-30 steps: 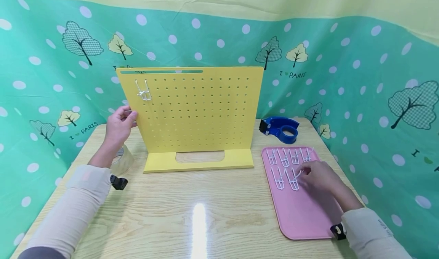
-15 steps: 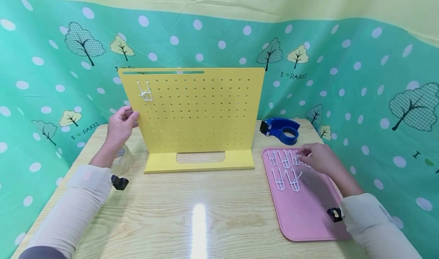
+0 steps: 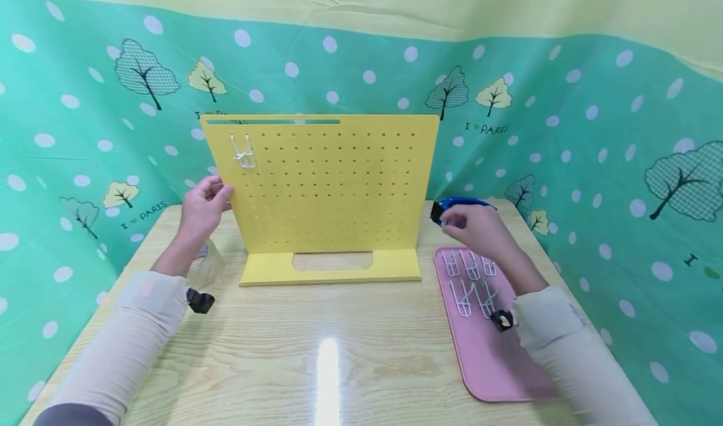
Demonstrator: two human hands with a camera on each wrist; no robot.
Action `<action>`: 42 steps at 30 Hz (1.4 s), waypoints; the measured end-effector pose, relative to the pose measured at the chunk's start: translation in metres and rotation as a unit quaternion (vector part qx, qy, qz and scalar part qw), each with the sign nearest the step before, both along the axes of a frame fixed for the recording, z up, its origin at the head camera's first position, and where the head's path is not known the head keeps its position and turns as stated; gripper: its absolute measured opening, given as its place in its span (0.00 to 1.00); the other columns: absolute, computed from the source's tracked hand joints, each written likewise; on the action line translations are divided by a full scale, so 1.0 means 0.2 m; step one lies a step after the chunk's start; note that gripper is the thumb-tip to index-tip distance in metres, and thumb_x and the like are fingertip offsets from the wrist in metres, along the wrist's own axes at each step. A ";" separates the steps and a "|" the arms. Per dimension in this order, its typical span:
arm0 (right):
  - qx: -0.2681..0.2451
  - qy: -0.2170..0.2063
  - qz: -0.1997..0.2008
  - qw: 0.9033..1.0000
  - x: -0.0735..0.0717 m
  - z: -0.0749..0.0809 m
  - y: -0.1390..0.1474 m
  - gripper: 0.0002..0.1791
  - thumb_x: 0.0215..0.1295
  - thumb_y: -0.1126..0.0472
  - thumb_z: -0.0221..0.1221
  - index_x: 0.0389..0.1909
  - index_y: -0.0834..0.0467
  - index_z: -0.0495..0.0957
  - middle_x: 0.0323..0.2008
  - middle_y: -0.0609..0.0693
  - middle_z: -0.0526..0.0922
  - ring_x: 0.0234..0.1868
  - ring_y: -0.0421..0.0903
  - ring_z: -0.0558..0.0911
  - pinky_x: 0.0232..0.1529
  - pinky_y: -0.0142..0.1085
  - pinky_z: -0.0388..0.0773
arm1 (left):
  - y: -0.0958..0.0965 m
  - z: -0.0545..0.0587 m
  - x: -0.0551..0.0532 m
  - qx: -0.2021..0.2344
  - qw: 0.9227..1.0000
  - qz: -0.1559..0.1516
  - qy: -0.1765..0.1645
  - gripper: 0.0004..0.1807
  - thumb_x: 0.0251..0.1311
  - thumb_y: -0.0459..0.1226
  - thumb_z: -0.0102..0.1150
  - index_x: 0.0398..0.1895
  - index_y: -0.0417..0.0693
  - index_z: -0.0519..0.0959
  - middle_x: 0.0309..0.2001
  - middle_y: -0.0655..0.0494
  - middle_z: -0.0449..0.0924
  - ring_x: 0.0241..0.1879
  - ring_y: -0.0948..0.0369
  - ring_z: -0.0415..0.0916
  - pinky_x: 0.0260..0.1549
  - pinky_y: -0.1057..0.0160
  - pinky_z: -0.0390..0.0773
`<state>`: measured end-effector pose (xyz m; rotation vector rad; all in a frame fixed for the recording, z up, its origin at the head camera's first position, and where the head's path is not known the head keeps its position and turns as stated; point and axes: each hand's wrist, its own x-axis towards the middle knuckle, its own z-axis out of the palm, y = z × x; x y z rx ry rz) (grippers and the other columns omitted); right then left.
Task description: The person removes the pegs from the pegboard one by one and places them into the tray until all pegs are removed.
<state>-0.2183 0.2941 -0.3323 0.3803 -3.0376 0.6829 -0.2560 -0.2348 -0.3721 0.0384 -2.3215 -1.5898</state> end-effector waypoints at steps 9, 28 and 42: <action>-0.054 0.092 0.050 0.993 -0.14 0.09 -0.41 0.13 0.70 0.58 0.64 0.53 0.57 0.84 0.40 0.54 0.88 0.38 0.50 0.85 0.41 0.44 0.87 | -0.01 0.00 0.00 -0.001 1.000 -0.002 -0.003 0.22 0.75 0.45 0.55 0.66 0.45 0.75 0.49 0.53 0.79 0.43 0.68 0.78 0.48 0.66 0.89; -0.079 0.220 0.136 0.963 -0.29 0.28 -1.24 0.11 0.70 0.56 0.64 0.50 0.52 0.85 0.42 0.47 0.88 0.38 0.41 0.85 0.39 0.27 0.85 | 0.00 -0.01 -0.01 0.011 1.000 -0.003 0.008 0.21 0.74 0.42 0.56 0.64 0.41 0.76 0.44 0.59 0.79 0.41 0.69 0.78 0.42 0.74 0.88; -0.034 0.265 0.117 0.957 -0.32 0.25 -1.65 0.14 0.73 0.50 0.61 0.56 0.45 0.82 0.51 0.43 0.85 0.38 0.37 0.83 0.28 0.23 0.78 | 0.01 0.00 -0.01 0.028 1.000 -0.004 0.010 0.21 0.73 0.41 0.58 0.63 0.41 0.76 0.42 0.58 0.79 0.40 0.70 0.79 0.43 0.75 0.88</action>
